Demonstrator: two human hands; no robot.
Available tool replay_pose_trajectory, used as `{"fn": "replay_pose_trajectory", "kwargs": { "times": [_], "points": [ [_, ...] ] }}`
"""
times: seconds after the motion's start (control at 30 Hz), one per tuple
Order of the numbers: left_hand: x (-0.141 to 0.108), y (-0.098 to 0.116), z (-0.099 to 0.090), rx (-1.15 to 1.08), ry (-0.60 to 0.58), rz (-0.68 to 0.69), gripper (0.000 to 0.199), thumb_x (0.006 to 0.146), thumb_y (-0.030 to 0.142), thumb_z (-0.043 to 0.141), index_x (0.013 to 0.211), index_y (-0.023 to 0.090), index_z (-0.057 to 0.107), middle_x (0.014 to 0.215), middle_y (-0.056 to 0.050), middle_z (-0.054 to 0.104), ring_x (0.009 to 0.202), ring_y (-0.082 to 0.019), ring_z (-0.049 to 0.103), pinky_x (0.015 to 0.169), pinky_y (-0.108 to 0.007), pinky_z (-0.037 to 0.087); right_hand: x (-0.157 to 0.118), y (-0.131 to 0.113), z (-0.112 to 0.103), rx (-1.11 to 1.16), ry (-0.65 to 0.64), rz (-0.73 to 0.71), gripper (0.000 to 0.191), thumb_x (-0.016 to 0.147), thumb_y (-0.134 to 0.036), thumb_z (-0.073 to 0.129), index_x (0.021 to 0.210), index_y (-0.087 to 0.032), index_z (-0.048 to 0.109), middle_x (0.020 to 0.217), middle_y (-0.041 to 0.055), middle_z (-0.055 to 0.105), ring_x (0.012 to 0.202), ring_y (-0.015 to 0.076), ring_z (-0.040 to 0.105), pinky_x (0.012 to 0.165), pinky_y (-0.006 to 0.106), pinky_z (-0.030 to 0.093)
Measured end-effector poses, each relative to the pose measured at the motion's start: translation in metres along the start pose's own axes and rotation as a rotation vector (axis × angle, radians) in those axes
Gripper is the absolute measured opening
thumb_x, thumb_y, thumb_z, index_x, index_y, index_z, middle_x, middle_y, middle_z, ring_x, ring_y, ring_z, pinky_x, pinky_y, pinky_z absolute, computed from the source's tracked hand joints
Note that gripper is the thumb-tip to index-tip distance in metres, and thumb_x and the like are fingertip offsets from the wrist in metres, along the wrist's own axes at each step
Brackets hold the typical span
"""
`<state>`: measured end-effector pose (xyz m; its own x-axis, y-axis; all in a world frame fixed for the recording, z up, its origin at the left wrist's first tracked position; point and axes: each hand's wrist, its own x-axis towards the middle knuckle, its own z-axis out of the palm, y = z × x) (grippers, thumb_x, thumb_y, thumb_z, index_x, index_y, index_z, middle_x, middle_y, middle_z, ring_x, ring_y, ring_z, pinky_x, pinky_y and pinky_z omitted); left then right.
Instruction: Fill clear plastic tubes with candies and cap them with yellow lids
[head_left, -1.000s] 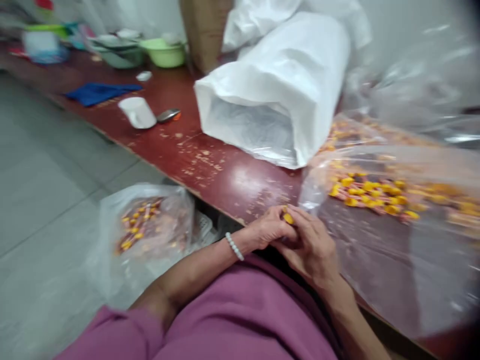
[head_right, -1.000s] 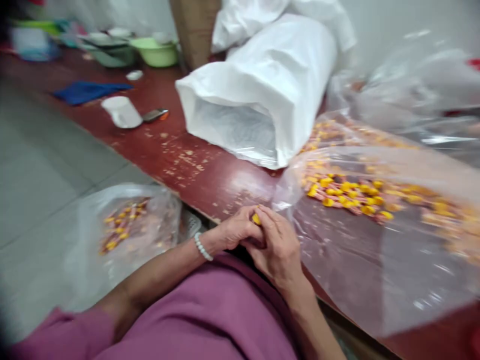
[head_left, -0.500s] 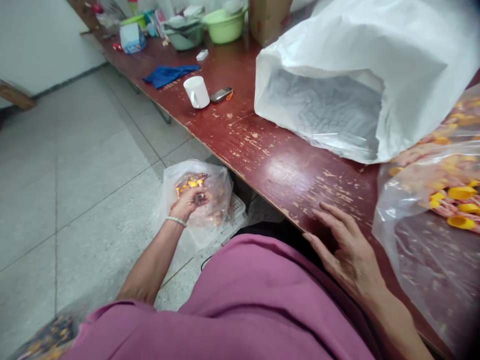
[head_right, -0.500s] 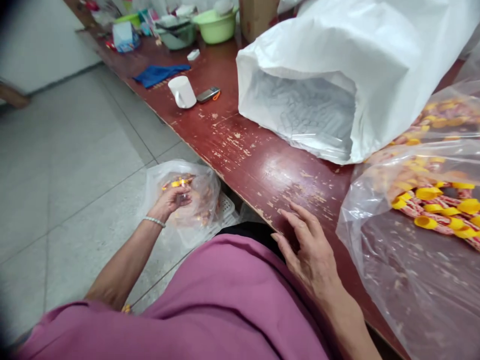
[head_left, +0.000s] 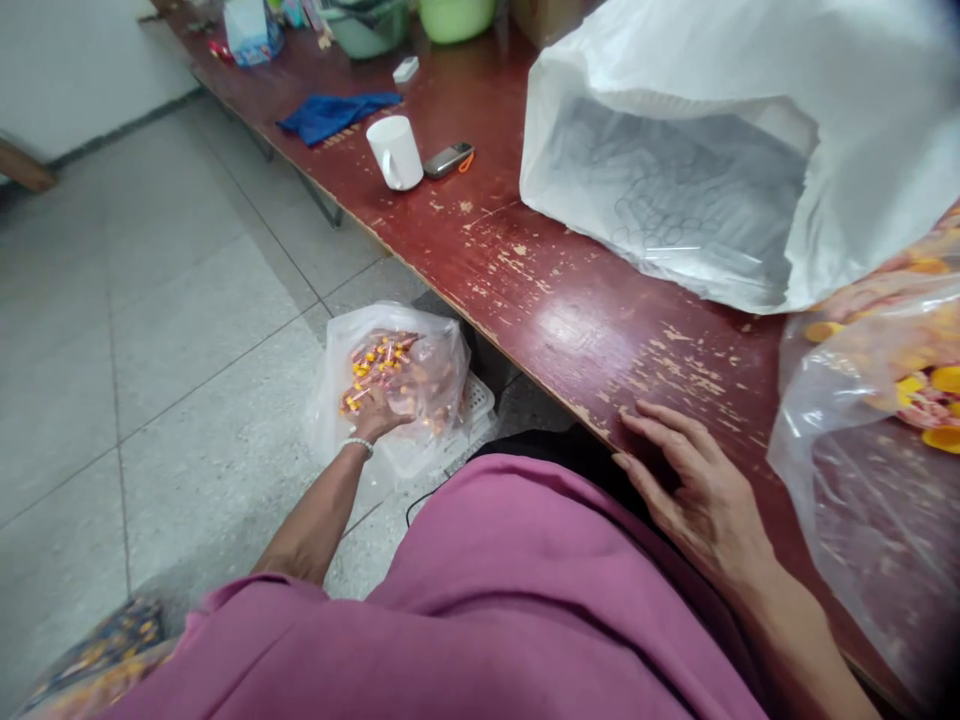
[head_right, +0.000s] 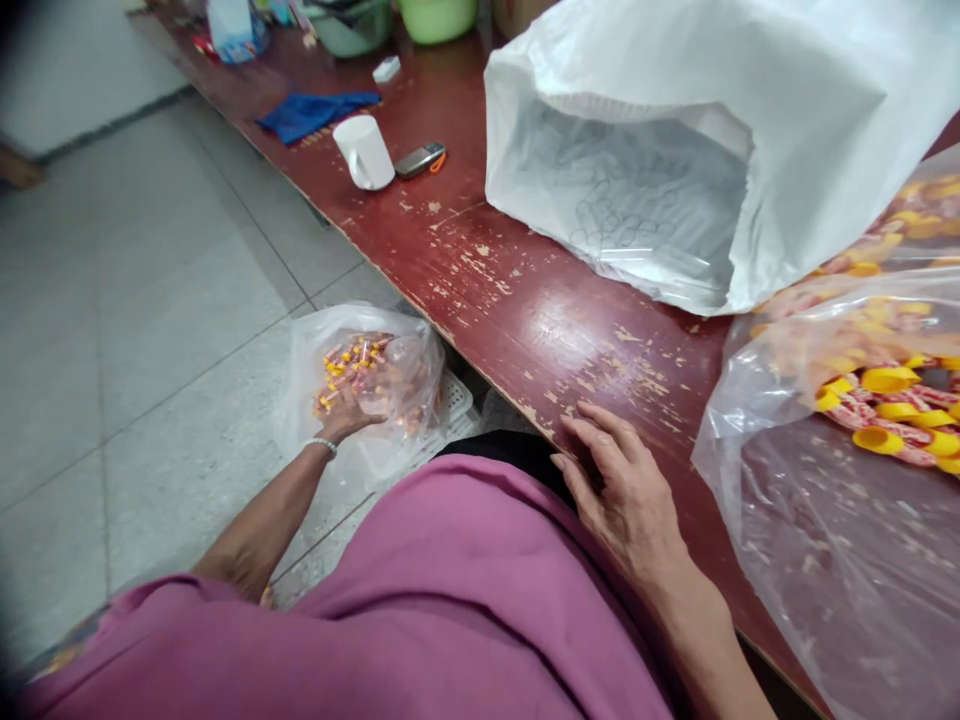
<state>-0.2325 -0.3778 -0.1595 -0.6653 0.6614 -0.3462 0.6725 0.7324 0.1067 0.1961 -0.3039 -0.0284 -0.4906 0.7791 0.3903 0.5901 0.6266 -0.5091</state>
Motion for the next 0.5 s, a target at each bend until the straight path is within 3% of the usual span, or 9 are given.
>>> {"fn": "replay_pose_trajectory", "kwargs": {
  "times": [0.07,0.13,0.2,0.27,0.37,0.5],
  "points": [
    [0.001,-0.011,0.005,0.042,-0.056,-0.029,0.107,0.060,0.051,0.072,0.141,0.008,0.019,0.141,-0.030,0.036,0.127,-0.044,0.039,0.099,-0.059,0.031,-0.001,0.000,-0.001,-0.001,-0.007,-0.001,0.030,0.086,-0.029,0.057,0.115,-0.020,0.058,0.120,0.0113,0.058,0.106,0.0233,0.060,0.091,0.040,0.052],
    [0.004,-0.020,0.006,0.071,-0.088,-0.034,0.098,0.063,0.048,0.071,0.140,0.010,0.023,0.136,-0.028,0.044,0.124,-0.044,0.043,0.099,-0.061,0.028,-0.001,0.001,-0.002,0.001,-0.012,-0.002,0.030,0.087,-0.029,0.057,0.115,-0.019,0.058,0.119,0.0113,0.059,0.104,0.0228,0.060,0.090,0.039,0.052],
    [0.006,-0.025,0.004,0.102,-0.082,-0.027,0.087,0.068,0.042,0.068,0.139,0.013,0.026,0.134,-0.025,0.048,0.125,-0.042,0.042,0.101,-0.062,0.025,-0.001,0.001,-0.003,0.001,-0.010,-0.003,0.029,0.087,-0.029,0.057,0.114,-0.019,0.058,0.117,0.0112,0.059,0.103,0.0225,0.061,0.090,0.039,0.052],
    [0.008,-0.029,0.004,0.124,-0.052,-0.024,0.085,0.070,0.041,0.064,0.141,0.014,0.024,0.140,-0.025,0.041,0.131,-0.042,0.033,0.101,-0.062,0.023,0.000,0.002,-0.002,-0.001,-0.006,-0.010,0.029,0.087,-0.029,0.057,0.114,-0.020,0.058,0.116,0.0110,0.060,0.102,0.0223,0.061,0.090,0.039,0.052],
    [0.008,-0.032,0.008,0.131,-0.039,-0.025,0.089,0.071,0.044,0.062,0.143,0.012,0.020,0.145,-0.026,0.032,0.133,-0.043,0.031,0.100,-0.062,0.027,0.001,0.003,-0.001,0.000,-0.010,-0.026,0.028,0.087,-0.029,0.056,0.113,-0.019,0.059,0.115,0.0110,0.060,0.102,0.0223,0.061,0.090,0.039,0.052],
    [0.004,-0.037,0.011,0.127,-0.027,0.011,0.075,0.076,0.033,0.055,0.142,0.013,0.025,0.139,-0.024,0.043,0.123,-0.039,0.045,0.095,-0.054,0.035,0.000,0.003,-0.002,0.007,-0.026,-0.019,0.026,0.088,-0.029,0.055,0.112,-0.019,0.060,0.114,0.0105,0.061,0.102,0.0215,0.061,0.089,0.038,0.053]
  ]
}}
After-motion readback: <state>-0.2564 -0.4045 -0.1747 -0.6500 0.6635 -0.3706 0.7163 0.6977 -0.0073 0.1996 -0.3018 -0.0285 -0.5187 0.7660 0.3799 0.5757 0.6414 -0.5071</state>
